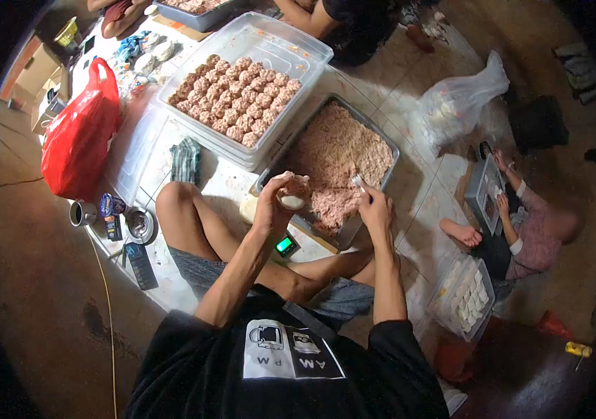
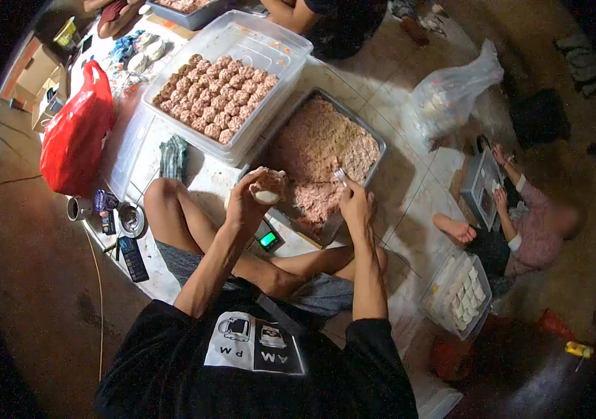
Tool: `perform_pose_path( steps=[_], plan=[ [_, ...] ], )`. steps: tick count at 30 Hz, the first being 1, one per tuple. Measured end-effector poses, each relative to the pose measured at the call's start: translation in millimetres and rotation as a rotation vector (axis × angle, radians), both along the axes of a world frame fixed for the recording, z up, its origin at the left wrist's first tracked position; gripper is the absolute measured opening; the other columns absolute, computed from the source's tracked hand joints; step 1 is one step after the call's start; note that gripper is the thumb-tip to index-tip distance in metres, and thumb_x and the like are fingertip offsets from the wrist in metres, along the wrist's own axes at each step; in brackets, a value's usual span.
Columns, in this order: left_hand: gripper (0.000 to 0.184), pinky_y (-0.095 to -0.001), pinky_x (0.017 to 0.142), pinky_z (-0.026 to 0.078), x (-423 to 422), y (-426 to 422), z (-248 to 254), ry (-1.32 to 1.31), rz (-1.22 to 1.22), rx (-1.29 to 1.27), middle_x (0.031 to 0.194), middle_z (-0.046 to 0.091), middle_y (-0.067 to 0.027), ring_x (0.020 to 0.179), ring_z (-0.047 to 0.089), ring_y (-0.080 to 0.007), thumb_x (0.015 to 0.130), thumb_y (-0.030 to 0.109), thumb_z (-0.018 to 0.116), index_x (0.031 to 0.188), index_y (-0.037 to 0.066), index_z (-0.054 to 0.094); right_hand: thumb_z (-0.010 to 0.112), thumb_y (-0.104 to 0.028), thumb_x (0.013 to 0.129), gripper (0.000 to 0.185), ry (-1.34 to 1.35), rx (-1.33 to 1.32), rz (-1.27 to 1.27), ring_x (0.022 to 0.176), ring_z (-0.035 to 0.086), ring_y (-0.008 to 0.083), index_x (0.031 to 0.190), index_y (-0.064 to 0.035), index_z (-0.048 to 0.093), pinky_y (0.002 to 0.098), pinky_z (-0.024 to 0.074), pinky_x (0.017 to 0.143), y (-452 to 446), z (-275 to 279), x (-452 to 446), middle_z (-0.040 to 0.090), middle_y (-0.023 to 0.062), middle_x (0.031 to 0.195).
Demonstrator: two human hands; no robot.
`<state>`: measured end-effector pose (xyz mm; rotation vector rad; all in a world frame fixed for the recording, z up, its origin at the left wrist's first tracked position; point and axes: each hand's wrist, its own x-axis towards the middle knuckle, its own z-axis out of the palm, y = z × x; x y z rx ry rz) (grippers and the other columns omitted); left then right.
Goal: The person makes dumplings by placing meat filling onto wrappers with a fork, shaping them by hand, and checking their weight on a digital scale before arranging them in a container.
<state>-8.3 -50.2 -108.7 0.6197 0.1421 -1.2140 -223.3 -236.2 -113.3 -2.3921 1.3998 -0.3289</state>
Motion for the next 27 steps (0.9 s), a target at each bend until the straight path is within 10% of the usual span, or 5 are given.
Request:
perform_pose_path(
  steps=[6,13,22,27],
  plan=[
    [0.043,-0.0465,0.106,0.054,16.8,4.4,7.5,-0.033,0.094,-0.022,0.139,0.067,-0.0216,0.122,0.069,-0.0319,0.102,0.029,0.064,0.134,0.001,0.060,0.061,-0.018,0.105,0.031,-0.147,0.162,-0.095,0.115,0.072,0.0411,0.128,-0.0039,0.075,0.0463,0.0553,0.095,51.1,72.7,-1.6,0.075,0.0261,0.121],
    [0.047,-0.0443,0.106,0.055,-0.3,-1.1,27.9,-0.042,-0.003,-0.037,0.140,0.066,-0.0206,0.126,0.067,-0.0314,0.102,0.026,0.062,0.141,0.001,0.055,0.064,-0.023,0.107,0.035,-0.311,0.339,-0.065,0.121,0.070,0.0252,0.134,-0.0029,0.072,0.0364,0.0504,0.104,77.5,77.0,-11.5,0.076,0.0186,0.127],
    [0.049,-0.0424,0.108,0.055,-5.6,1.3,20.9,-0.146,0.042,-0.061,0.142,0.065,-0.0201,0.127,0.067,-0.0303,0.101,0.017,0.063,0.145,-0.001,0.053,0.061,-0.021,0.109,0.034,-0.533,0.719,-0.146,0.087,0.064,0.0123,0.133,0.0020,0.071,0.0314,0.0534,0.079,81.4,59.6,-13.6,0.071,0.0053,0.096],
    [0.048,-0.0408,0.108,0.054,-2.6,5.1,20.6,-0.195,0.043,-0.023,0.142,0.065,-0.0198,0.124,0.067,-0.0279,0.101,0.017,0.065,0.145,-0.001,0.053,0.058,-0.021,0.108,0.034,-0.130,0.403,-0.035,0.089,0.070,0.0267,0.129,0.0032,0.071,0.0397,0.0535,0.082,65.4,-1.7,-25.1,0.075,0.0157,0.099]
  ],
)
